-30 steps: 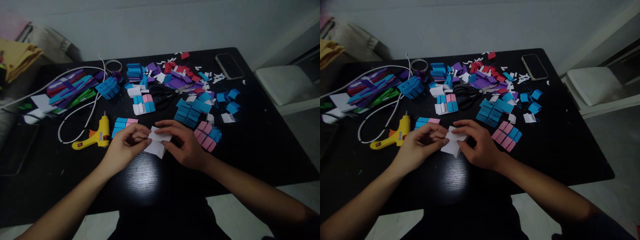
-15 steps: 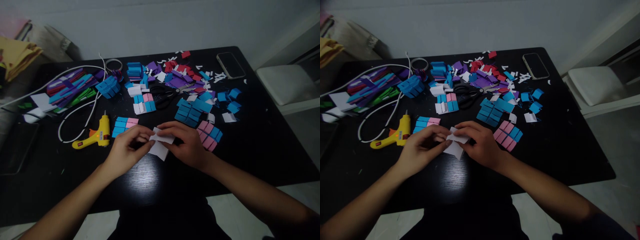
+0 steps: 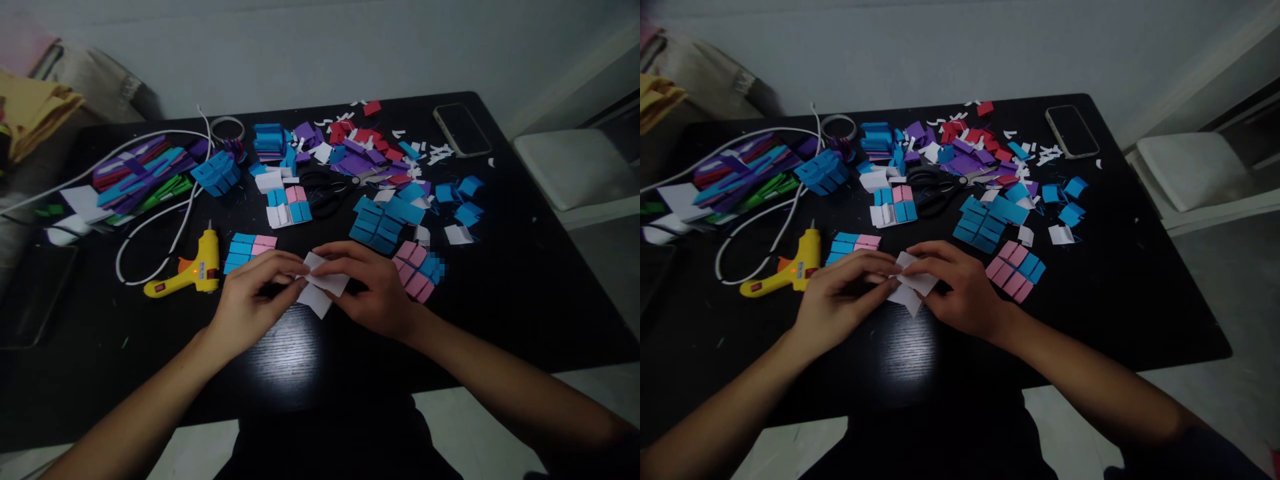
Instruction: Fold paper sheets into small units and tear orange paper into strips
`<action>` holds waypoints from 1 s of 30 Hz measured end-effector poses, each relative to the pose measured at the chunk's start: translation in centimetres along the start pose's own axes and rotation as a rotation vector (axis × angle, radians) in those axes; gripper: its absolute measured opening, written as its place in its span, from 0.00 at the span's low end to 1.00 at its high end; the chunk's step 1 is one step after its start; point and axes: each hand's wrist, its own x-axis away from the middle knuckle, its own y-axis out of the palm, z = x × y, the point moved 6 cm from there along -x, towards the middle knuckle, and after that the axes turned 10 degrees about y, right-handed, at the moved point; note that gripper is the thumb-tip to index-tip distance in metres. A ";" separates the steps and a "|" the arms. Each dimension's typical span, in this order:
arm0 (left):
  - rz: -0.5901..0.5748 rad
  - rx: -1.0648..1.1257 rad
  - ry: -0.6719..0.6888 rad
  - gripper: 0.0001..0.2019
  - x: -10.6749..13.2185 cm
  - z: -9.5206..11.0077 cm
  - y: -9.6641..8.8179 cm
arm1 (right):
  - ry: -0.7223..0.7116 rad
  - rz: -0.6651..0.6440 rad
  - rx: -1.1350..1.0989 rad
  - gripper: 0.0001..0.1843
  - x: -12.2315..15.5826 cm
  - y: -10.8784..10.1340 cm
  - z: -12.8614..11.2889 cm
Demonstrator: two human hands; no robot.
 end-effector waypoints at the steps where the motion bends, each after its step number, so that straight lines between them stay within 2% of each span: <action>1: 0.004 0.018 -0.017 0.06 0.1 -0.1 0.0 | 0.001 -0.001 0.004 0.09 0.0 0.0 0.0; 12: 0.021 0.191 -0.159 0.06 0.6 -0.8 0.5 | 0.019 0.044 0.012 0.05 0.2 0.0 -0.1; 19: 0.010 0.093 -0.117 0.04 0.5 -0.7 0.2 | 0.018 0.003 0.023 0.08 0.2 0.2 0.1; 25: 0.012 0.226 -0.184 0.06 0.7 -1.0 0.6 | 0.016 -0.040 -0.005 0.08 0.2 0.4 -0.1; 30: 0.009 0.224 -0.183 0.07 0.6 -0.8 0.6 | 0.007 -0.045 -0.002 0.09 0.3 0.5 -0.1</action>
